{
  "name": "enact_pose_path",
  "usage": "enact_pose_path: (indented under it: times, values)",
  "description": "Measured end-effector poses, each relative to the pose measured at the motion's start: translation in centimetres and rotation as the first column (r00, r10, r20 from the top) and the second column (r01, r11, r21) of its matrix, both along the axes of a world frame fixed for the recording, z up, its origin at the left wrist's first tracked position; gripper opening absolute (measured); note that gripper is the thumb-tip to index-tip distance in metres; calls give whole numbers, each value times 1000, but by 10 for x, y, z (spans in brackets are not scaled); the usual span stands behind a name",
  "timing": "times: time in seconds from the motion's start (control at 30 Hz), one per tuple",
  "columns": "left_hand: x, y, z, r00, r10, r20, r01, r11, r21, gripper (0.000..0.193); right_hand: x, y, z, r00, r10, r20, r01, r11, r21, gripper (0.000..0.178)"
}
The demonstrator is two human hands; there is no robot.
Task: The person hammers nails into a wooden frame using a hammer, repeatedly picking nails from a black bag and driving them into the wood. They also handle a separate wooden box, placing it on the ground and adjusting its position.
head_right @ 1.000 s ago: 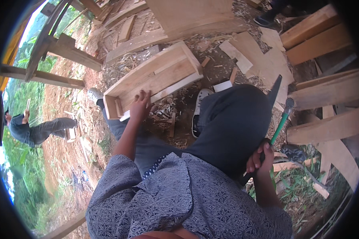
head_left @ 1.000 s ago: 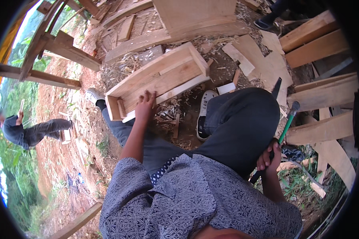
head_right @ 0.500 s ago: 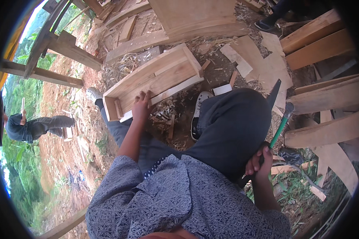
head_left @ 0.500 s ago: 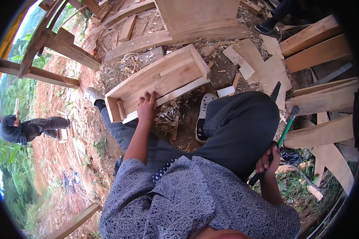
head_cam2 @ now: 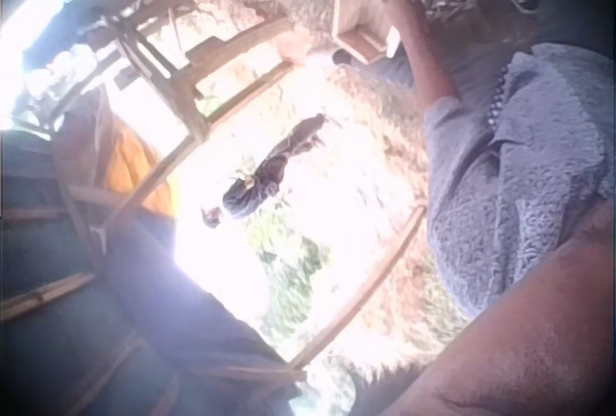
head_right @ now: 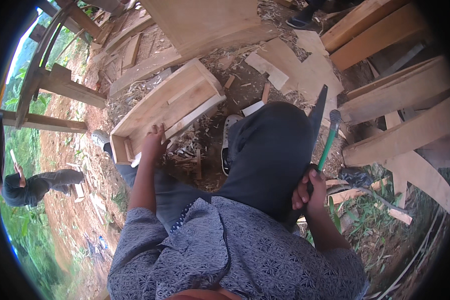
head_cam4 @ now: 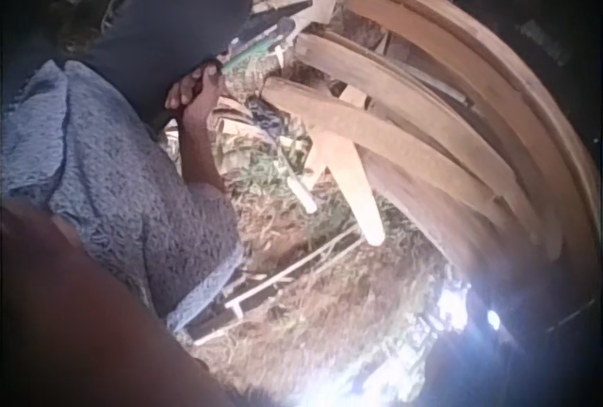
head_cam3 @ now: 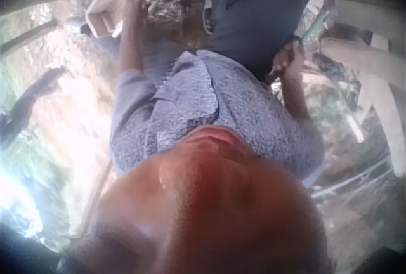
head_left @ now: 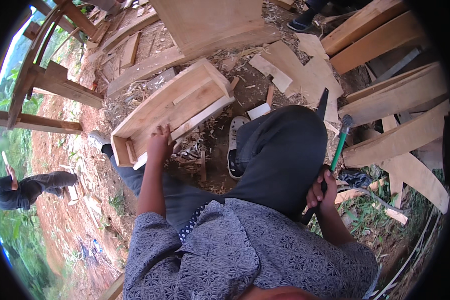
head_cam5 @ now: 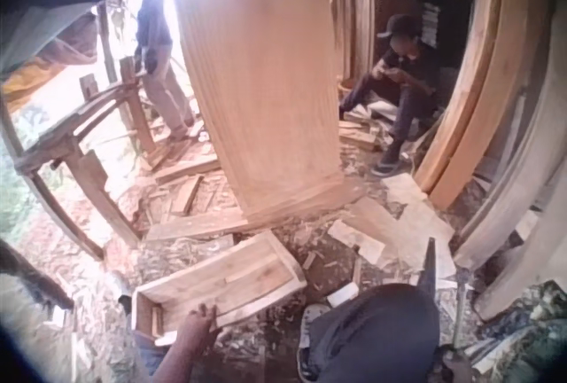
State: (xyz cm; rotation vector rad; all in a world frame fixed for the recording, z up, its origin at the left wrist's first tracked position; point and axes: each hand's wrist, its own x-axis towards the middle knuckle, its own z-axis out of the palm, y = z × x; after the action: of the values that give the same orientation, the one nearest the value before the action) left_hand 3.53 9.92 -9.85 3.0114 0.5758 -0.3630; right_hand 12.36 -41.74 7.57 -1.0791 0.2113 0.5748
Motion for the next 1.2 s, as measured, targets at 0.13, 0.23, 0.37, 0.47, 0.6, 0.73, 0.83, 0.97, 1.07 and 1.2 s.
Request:
enact_pose_path:
  times: [0.13, 0.23, 0.37, 0.47, 0.6, 0.73, 0.83, 0.97, 1.07, 1.2]
  values:
    - [1, 6, 6, 1000, -4, -12, 3, 998, -57, 80, 1, 0, -3, 998, 59, 20, -59, 998, 4, 34]
    - [-3, -10, -11, 998, 33, 55, -36, 998, 44, 81, 2, 1, -2, 997, 78, 28, -78, 997, 7, 34]
    - [-1, -29, -16, 990, 107, 90, -113, 991, 65, 79, 2, -1, 0, 999, 31, -19, -30, 998, 46, 34]
    - [-8, -27, -21, 985, 104, 135, -112, 992, 56, 83, 6, 0, 4, 999, 41, -25, -41, 999, 25, 34]
    - [-14, -17, -29, 987, 77, 141, -89, 993, 77, 81, 5, 3, 2, 999, 50, -10, -50, 999, -15, 34]
    - [-6, 9, -9, 998, -15, 63, 17, 1000, -18, 76, -1, -1, -7, 1000, 2, 17, -1, 999, -32, 32]
    - [10, 46, 16, 990, -131, -54, 127, 989, -73, 67, -1, 0, -7, 999, -21, 49, 22, 999, -26, 32]
    - [21, 74, 63, 995, -89, -51, 72, 961, -268, 45, -3, 7, 4, 998, -16, 63, 20, 998, -59, 32]
    - [19, 82, 69, 999, -31, 30, 38, 958, -284, 38, -5, 10, 7, 997, -10, 81, 15, 998, -69, 32]
    - [18, 66, 76, 999, 30, 28, -25, 984, -174, 39, -9, 14, 8, 993, -67, 93, 77, 992, -102, 31]
